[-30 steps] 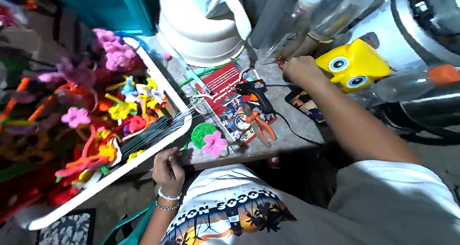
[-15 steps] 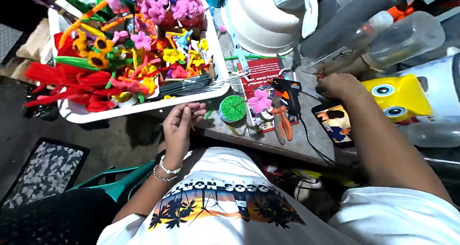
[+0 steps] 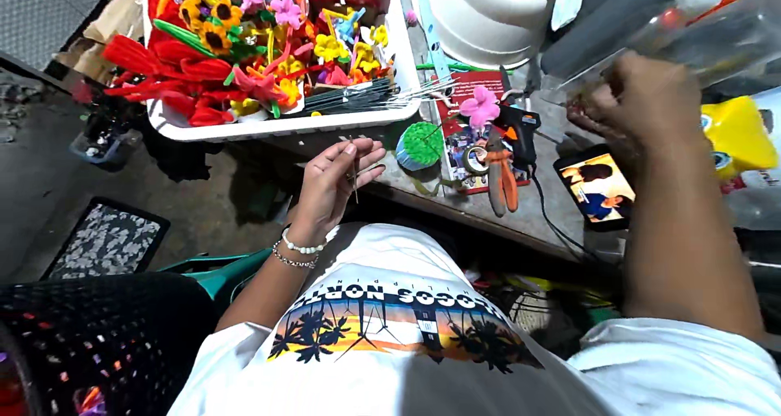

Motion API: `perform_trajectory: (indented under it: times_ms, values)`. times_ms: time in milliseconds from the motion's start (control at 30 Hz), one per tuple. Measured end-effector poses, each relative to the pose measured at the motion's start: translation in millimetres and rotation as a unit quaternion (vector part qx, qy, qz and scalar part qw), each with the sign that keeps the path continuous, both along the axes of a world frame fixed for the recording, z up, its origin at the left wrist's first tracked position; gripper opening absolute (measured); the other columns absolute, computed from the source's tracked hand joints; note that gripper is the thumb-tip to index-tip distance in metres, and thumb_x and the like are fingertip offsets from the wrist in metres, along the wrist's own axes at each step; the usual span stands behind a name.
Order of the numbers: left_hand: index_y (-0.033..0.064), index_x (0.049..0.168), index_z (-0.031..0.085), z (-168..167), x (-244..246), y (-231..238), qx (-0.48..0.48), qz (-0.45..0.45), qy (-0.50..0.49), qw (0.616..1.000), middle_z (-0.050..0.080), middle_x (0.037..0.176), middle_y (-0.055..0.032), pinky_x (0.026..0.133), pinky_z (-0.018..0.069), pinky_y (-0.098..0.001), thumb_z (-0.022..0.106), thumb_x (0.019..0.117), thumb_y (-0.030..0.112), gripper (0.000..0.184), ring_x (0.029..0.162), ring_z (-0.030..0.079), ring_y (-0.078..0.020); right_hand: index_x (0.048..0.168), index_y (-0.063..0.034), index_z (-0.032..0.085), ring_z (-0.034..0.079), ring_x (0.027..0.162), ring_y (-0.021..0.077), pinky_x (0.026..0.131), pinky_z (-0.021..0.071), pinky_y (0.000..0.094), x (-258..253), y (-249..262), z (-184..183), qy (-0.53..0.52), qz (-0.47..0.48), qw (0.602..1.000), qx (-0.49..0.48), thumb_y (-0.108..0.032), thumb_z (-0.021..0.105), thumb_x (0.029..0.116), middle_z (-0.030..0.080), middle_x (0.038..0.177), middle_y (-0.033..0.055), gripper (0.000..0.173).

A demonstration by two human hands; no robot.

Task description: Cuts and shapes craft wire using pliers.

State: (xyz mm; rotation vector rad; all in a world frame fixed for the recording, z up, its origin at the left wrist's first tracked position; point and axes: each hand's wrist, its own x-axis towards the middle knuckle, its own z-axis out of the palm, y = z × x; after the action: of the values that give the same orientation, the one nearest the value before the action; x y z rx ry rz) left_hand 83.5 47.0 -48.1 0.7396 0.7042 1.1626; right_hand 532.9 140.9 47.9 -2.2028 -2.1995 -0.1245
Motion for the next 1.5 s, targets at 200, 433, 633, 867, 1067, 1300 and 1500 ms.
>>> perform_trajectory:
  times_ms: [200,433,633,867,1067,1300,1500]
  values:
    - [0.0049,0.132,0.063,8,12,-19,0.037,-0.048,0.012,0.998,0.07,0.124,-0.0123,0.093,0.0604,-0.037,0.043,0.1108,0.021,0.033,0.107,0.073,-0.0207,0.134,0.0052,0.049,0.067,0.087,0.0108,0.081,0.0596,0.0304,-100,-94,17,0.356,0.106,0.917,0.149,-0.016,0.062,0.0985,0.065,0.105,0.0101,0.043]
    - [0.0034,0.135,0.062,18,33,-52,0.09,-0.145,0.048,0.984,0.07,0.123,-0.0109,0.087,0.0627,-0.0355,0.046,0.1097,0.014,0.032,0.102,0.073,-0.0178,0.114,0.0022,0.062,0.07,0.081,0.0095,0.072,0.0623,0.0254,-207,-153,-43,0.519,0.239,0.815,0.097,-0.005,0.072,0.0927,0.069,0.101,0.008,0.024]
    - [0.0004,0.137,0.062,7,44,-50,0.104,-0.128,0.064,0.984,0.072,0.119,-0.0108,0.086,0.064,-0.0387,0.055,0.1053,0.007,0.033,0.101,0.073,-0.0188,0.112,0.0001,0.064,0.072,0.083,0.0081,0.075,0.0629,0.0229,-215,-154,-56,0.584,0.18,0.788,0.082,0.0,0.074,0.0903,0.071,0.1,0.0065,0.024]
    - [-0.0023,0.134,0.063,-6,49,-49,0.105,-0.134,0.081,0.982,0.073,0.114,-0.0108,0.087,0.0638,-0.0381,0.056,0.1034,0.002,0.032,0.097,0.074,-0.0184,0.105,0.0008,0.065,0.073,0.083,0.0086,0.075,0.0627,0.0229,-215,-159,-73,0.592,0.182,0.78,0.087,0.001,0.073,0.0909,0.073,0.098,0.0076,0.016]
    - [-0.0006,0.147,0.051,-12,49,-48,0.203,-0.116,0.208,0.95,0.073,0.118,-0.0103,0.086,0.0639,-0.0331,0.06,0.1011,0.0,0.047,0.095,0.075,-0.0156,0.117,-0.0006,0.064,0.071,0.079,0.0083,0.071,0.0612,0.0228,-216,-162,-76,0.605,0.147,0.781,0.054,0.0,0.073,0.0903,0.071,0.093,0.0059,0.028]
    - [-0.0038,0.154,0.037,-12,48,-46,0.227,-0.129,0.257,0.931,0.077,0.108,-0.0101,0.083,0.0653,-0.0312,0.064,0.0989,0.0,0.061,0.087,0.077,-0.0156,0.104,-0.0009,0.068,0.071,0.079,0.0085,0.072,0.0612,0.0219,-210,-161,-84,0.608,0.156,0.777,0.046,0.001,0.076,0.088,0.072,0.094,0.0064,0.018]
    - [-0.0028,0.138,0.058,-12,46,-41,0.284,-0.147,0.305,0.897,0.075,0.112,-0.0091,0.086,0.0647,-0.0301,0.065,0.099,0.004,0.04,0.091,0.076,-0.0126,0.103,-0.0033,0.068,0.069,0.075,0.0098,0.066,0.0607,0.0226,-202,-161,-84,0.622,0.154,0.766,0.049,0.001,0.077,0.0876,0.071,0.091,0.0053,0.018]
